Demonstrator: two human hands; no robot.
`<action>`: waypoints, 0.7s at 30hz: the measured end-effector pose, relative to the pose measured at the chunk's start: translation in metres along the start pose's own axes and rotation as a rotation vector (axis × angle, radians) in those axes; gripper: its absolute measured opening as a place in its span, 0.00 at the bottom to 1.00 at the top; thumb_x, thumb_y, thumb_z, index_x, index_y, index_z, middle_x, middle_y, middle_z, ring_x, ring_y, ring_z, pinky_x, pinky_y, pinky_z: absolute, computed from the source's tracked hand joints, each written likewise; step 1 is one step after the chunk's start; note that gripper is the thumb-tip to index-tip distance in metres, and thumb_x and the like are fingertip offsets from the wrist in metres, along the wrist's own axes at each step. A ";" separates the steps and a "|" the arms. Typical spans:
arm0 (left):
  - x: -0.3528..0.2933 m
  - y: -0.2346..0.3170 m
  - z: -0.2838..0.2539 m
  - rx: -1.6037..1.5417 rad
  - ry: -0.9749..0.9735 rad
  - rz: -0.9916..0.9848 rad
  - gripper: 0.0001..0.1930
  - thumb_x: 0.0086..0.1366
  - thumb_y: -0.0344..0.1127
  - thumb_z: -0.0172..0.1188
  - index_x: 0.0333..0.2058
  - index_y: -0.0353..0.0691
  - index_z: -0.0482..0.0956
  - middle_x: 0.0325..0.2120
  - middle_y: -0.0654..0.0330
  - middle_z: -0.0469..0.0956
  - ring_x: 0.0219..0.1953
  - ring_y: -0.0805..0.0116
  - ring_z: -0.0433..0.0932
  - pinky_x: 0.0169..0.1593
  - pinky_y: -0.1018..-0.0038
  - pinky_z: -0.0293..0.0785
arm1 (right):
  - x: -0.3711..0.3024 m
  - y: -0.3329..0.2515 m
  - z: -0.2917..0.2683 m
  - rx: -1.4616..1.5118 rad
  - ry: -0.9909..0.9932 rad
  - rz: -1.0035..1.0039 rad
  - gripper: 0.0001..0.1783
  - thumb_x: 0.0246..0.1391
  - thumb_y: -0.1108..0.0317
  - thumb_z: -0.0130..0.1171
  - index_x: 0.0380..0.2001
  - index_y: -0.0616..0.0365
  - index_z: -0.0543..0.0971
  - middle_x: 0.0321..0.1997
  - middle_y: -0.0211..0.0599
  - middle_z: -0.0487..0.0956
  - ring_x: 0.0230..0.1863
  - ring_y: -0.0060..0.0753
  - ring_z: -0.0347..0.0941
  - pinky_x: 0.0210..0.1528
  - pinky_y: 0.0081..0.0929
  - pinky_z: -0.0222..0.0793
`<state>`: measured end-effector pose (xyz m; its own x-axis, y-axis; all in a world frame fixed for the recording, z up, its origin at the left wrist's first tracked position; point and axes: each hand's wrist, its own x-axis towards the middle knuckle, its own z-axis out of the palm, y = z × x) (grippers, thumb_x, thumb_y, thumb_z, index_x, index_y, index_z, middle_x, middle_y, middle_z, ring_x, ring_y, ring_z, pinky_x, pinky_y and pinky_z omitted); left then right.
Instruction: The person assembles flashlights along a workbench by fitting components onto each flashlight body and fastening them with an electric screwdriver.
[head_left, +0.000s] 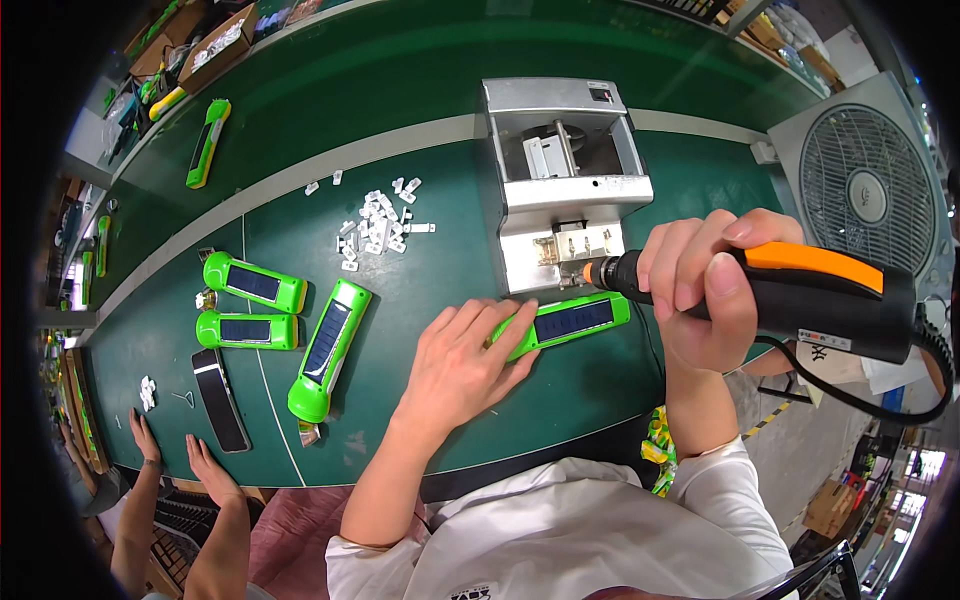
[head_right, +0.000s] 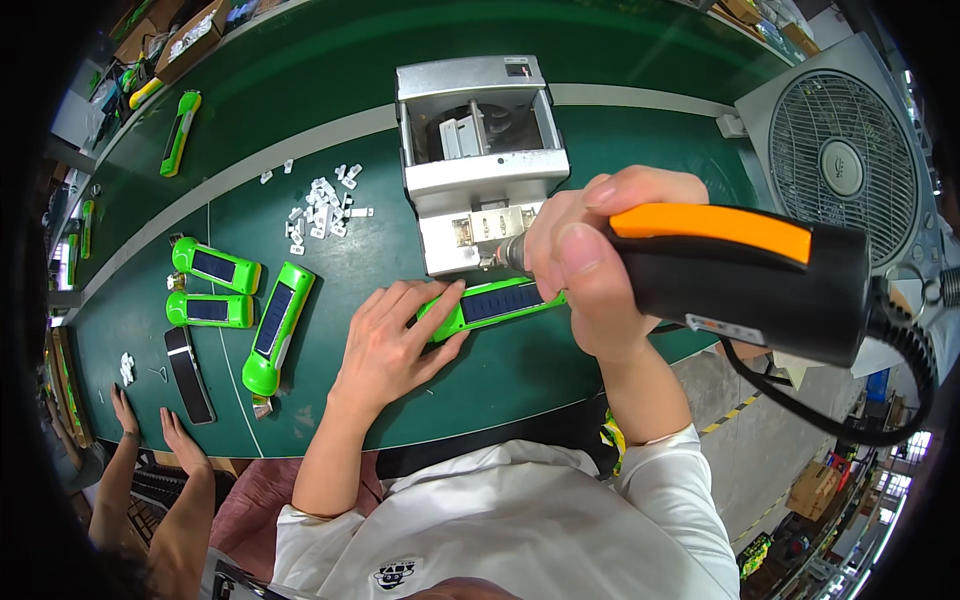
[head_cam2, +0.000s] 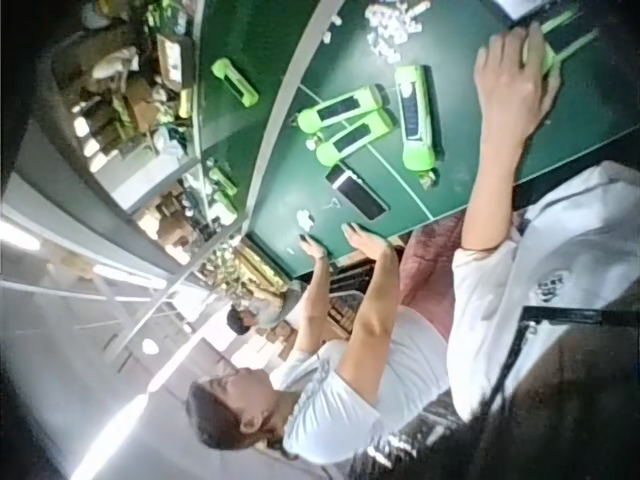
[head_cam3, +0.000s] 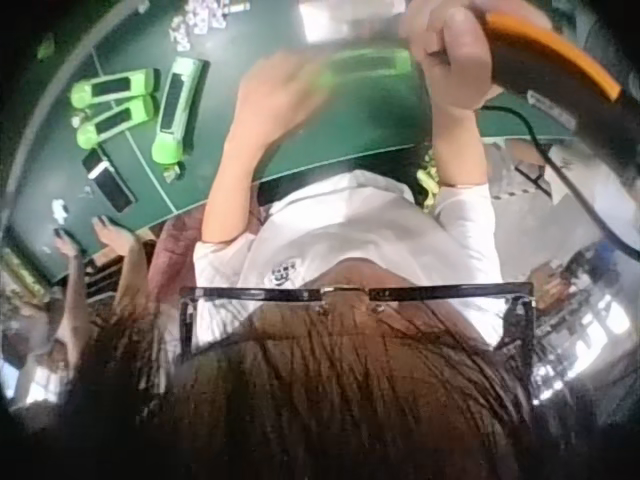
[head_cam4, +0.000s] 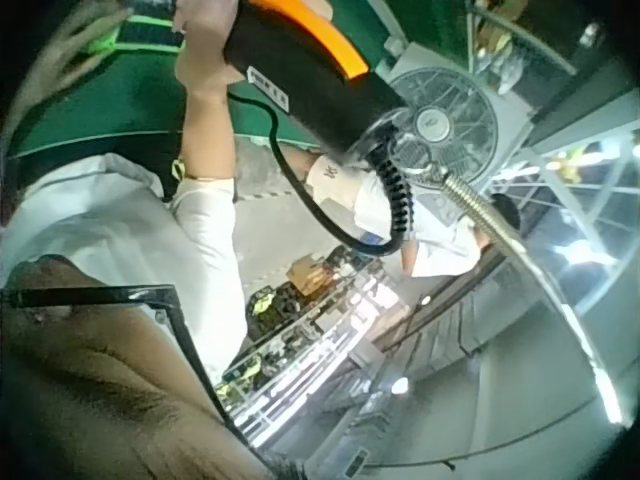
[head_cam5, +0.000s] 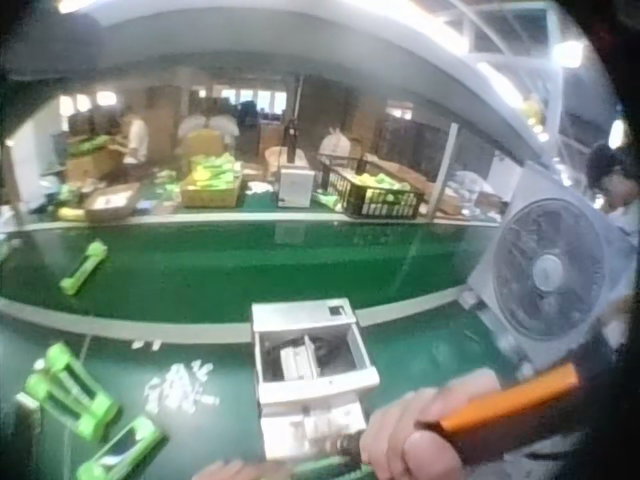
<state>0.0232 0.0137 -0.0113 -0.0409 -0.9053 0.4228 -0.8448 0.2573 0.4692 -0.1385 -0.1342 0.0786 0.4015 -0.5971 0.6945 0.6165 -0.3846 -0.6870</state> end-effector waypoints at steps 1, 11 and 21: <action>0.000 0.000 0.000 0.001 -0.003 -0.002 0.26 0.53 0.35 0.73 0.52 0.40 0.81 0.40 0.60 0.79 0.42 0.62 0.79 0.42 0.66 0.76 | -0.001 0.001 0.003 0.002 0.003 0.002 0.16 0.61 0.76 0.54 0.48 0.57 0.61 0.21 0.31 0.66 0.17 0.23 0.64 0.22 0.25 0.67; 0.003 -0.002 0.003 -0.108 0.018 -0.024 0.23 0.50 0.32 0.76 0.44 0.38 0.77 0.40 0.59 0.83 0.41 0.58 0.82 0.42 0.65 0.78 | 0.051 0.013 0.021 -0.134 0.011 0.475 0.12 0.56 0.77 0.59 0.42 0.66 0.72 0.17 0.31 0.68 0.12 0.21 0.60 0.18 0.25 0.60; 0.000 -0.007 0.006 -0.183 0.031 -0.061 0.25 0.48 0.30 0.78 0.32 0.39 0.65 0.38 0.54 0.83 0.38 0.54 0.82 0.38 0.64 0.78 | 0.017 -0.001 0.025 -0.016 -0.074 0.330 0.18 0.57 0.77 0.53 0.50 0.64 0.66 0.17 0.31 0.64 0.09 0.20 0.57 0.14 0.23 0.58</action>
<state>0.0254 0.0104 -0.0192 0.0267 -0.9110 0.4115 -0.7341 0.2615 0.6267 -0.1153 -0.1266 0.0962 0.6261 -0.6390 0.4468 0.4347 -0.1897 -0.8804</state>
